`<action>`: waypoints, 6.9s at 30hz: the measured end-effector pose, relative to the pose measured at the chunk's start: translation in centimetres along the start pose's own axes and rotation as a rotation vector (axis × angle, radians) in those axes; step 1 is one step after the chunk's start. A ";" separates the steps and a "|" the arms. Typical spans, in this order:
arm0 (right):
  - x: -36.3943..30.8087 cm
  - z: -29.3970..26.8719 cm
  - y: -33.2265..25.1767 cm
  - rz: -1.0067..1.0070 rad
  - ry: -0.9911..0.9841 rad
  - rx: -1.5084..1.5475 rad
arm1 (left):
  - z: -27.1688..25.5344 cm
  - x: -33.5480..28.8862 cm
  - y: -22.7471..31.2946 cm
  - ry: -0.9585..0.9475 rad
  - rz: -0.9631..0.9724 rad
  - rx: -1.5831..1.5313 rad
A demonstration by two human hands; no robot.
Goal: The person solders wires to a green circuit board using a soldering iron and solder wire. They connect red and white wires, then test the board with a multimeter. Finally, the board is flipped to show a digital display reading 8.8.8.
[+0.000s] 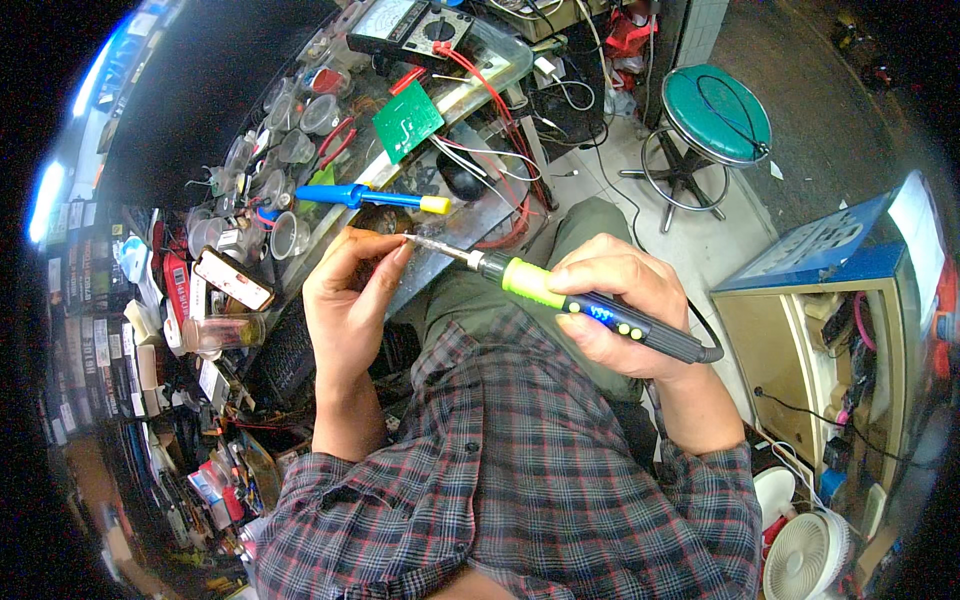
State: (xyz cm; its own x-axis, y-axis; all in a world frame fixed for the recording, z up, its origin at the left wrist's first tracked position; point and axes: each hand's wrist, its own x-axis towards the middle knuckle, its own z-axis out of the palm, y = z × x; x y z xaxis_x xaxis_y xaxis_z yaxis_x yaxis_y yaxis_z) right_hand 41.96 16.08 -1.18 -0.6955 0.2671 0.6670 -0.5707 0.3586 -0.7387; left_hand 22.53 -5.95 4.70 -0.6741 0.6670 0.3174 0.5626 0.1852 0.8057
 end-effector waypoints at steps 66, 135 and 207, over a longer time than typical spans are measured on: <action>-1.1 0.9 1.5 0.097 0.147 0.159 | 0.8 0.4 -2.0 0.096 0.113 -0.004; -0.2 2.6 0.5 -0.212 -0.060 -0.360 | 0.7 1.1 0.5 0.100 0.208 0.389; 22.4 2.6 12.3 0.204 -0.310 -0.216 | -0.7 7.0 -9.5 -0.091 -0.411 -1.255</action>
State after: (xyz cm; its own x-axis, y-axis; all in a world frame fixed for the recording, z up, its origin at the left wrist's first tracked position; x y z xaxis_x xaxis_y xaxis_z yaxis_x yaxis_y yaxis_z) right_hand 18.28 24.17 4.45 -0.9019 0.0819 0.4242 -0.3264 0.5142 -0.7931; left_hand 12.14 -3.55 -0.34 -0.6257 0.7781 -0.0547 -0.5292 -0.3720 0.7626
